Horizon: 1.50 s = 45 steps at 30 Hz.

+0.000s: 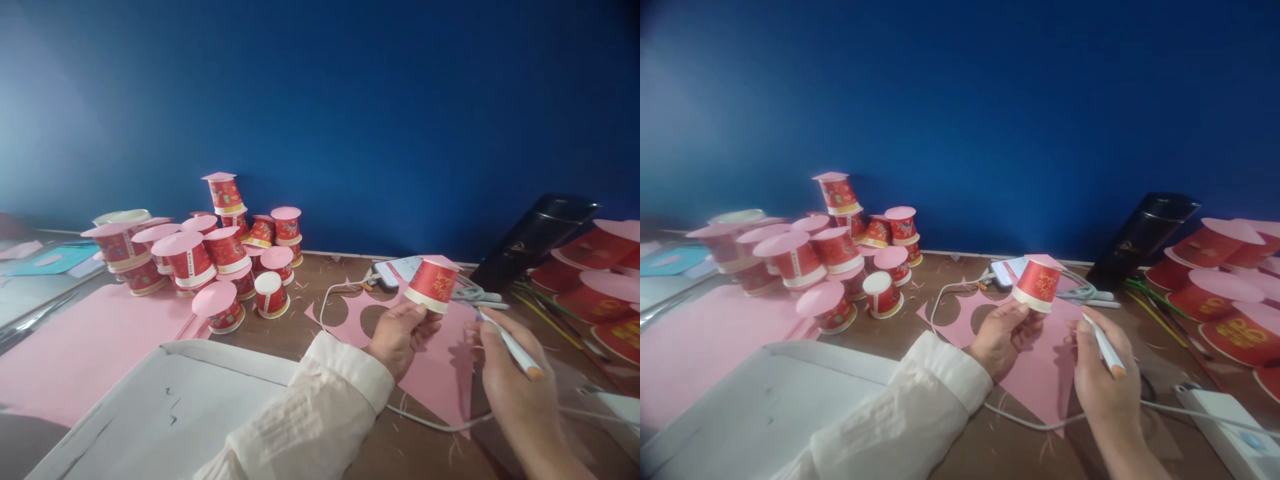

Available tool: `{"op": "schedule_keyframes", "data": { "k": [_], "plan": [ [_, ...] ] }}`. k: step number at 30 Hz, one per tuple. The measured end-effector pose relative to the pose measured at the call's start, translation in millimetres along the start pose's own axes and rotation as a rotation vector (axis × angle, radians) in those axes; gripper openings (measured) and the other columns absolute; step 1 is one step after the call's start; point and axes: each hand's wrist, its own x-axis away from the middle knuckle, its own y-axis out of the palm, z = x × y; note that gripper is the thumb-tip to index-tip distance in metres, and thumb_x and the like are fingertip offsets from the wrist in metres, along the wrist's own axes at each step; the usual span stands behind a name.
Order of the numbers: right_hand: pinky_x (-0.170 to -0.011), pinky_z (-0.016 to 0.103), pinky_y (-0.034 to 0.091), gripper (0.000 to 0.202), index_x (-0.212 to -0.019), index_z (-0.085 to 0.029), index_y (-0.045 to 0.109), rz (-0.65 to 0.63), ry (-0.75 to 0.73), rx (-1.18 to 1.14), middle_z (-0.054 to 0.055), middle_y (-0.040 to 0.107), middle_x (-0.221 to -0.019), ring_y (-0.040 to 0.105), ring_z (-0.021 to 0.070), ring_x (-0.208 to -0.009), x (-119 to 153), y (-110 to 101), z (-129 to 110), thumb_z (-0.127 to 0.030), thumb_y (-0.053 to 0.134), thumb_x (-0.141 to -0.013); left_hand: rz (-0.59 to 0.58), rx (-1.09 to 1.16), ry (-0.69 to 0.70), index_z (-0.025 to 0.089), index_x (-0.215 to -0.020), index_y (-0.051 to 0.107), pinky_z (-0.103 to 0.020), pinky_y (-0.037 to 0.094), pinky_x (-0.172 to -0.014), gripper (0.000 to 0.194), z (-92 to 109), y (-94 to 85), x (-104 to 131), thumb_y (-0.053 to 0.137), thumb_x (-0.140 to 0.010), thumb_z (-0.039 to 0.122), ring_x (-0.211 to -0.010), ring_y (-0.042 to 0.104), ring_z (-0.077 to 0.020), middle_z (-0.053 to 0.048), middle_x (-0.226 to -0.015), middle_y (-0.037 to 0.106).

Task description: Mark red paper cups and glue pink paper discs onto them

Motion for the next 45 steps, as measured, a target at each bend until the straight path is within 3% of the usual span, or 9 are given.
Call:
{"op": "schedule_keyframes", "data": {
  "k": [5, 12, 15, 19, 22, 27, 34, 45],
  "plan": [
    [-0.065, 0.036, 0.055, 0.045, -0.116, -0.017, 0.066, -0.05, 0.075, -0.012, 0.011, 0.073, -0.088, 0.068, 0.0222, -0.071, 1, 0, -21, -0.05, 0.053, -0.09, -0.005, -0.049, 0.076, 0.011, -0.09, 0.076, -0.031, 0.048, -0.09, 0.049, 0, 0.4, 0, 0.092, -0.057, 0.042, -0.084, 0.067, -0.0169, -0.009, -0.089, 0.072],
    [-0.064, 0.035, 0.054, 0.044, -0.114, -0.019, 0.066, -0.076, 0.063, -0.036, 0.008, 0.072, -0.084, 0.065, 0.0199, -0.066, 5, 3, -21, -0.053, 0.052, -0.091, 0.015, -0.142, 0.106, 0.012, -0.087, 0.077, -0.032, 0.048, -0.083, 0.053, -2, 0.1, -3, 0.091, -0.053, 0.051, -0.074, 0.064, -0.0152, -0.008, -0.082, 0.071],
    [-0.071, 0.035, 0.055, 0.04, -0.115, -0.019, 0.067, -0.051, -0.038, 0.012, 0.008, 0.073, -0.087, 0.067, 0.0194, -0.07, 8, 2, -22, -0.049, 0.051, -0.093, 0.024, -0.2, 0.123, 0.012, -0.086, 0.077, -0.032, 0.048, -0.081, 0.053, -4, -1.1, -5, 0.09, -0.054, 0.052, -0.074, 0.064, -0.016, -0.009, -0.083, 0.072],
    [-0.089, 0.035, 0.052, 0.032, -0.121, -0.02, 0.067, 0.016, -0.353, 0.029, 0.007, 0.073, -0.103, 0.069, 0.0202, -0.092, 11, 1, -27, -0.033, 0.053, -0.095, 0.005, -0.24, 0.133, 0.011, -0.089, 0.076, -0.033, 0.049, -0.085, 0.054, -4, -3.0, -6, 0.089, -0.056, 0.051, -0.078, 0.065, -0.0172, -0.01, -0.086, 0.071],
    [-0.088, 0.032, 0.051, 0.028, -0.118, -0.019, 0.068, -0.003, -0.499, 0.029, 0.007, 0.072, -0.099, 0.068, 0.0187, -0.09, 12, -1, -31, -0.023, 0.056, -0.093, -0.012, -0.274, 0.141, 0.01, -0.088, 0.076, -0.033, 0.049, -0.084, 0.054, -5, -4.6, -7, 0.088, -0.057, 0.053, -0.074, 0.064, -0.0163, -0.009, -0.081, 0.07],
    [-0.082, 0.029, 0.052, 0.021, -0.109, -0.017, 0.069, 0.016, -0.557, 0.039, 0.006, 0.072, -0.094, 0.068, 0.0165, -0.084, 11, -1, -36, -0.016, 0.06, -0.09, -0.012, -0.339, 0.134, 0.01, -0.084, 0.076, -0.035, 0.049, -0.083, 0.055, -6, -4.5, -7, 0.087, -0.057, 0.056, -0.071, 0.062, -0.0157, -0.007, -0.075, 0.068],
    [-0.088, 0.029, 0.052, 0.019, -0.107, -0.016, 0.068, 0.045, -0.601, 0.114, 0.006, 0.072, -0.095, 0.069, 0.017, -0.088, 10, -1, -33, -0.016, 0.059, -0.091, -0.032, -0.349, 0.153, 0.012, -0.08, 0.076, -0.036, 0.048, -0.086, 0.051, -5, -1.9, -4, 0.086, -0.057, 0.057, -0.073, 0.06, -0.0151, -0.005, -0.076, 0.067],
    [-0.085, 0.028, 0.052, 0.018, -0.107, -0.017, 0.067, 0.018, -0.613, 0.12, 0.005, 0.072, -0.092, 0.069, 0.0165, -0.086, 10, -2, -36, -0.018, 0.059, -0.091, -0.03, -0.596, 0.244, 0.014, -0.073, 0.073, -0.029, 0.042, -0.068, 0.032, -2, 0.4, 1, 0.073, -0.074, 0.046, -0.066, 0.049, -0.0131, -0.002, -0.069, 0.06]
  ]
}}
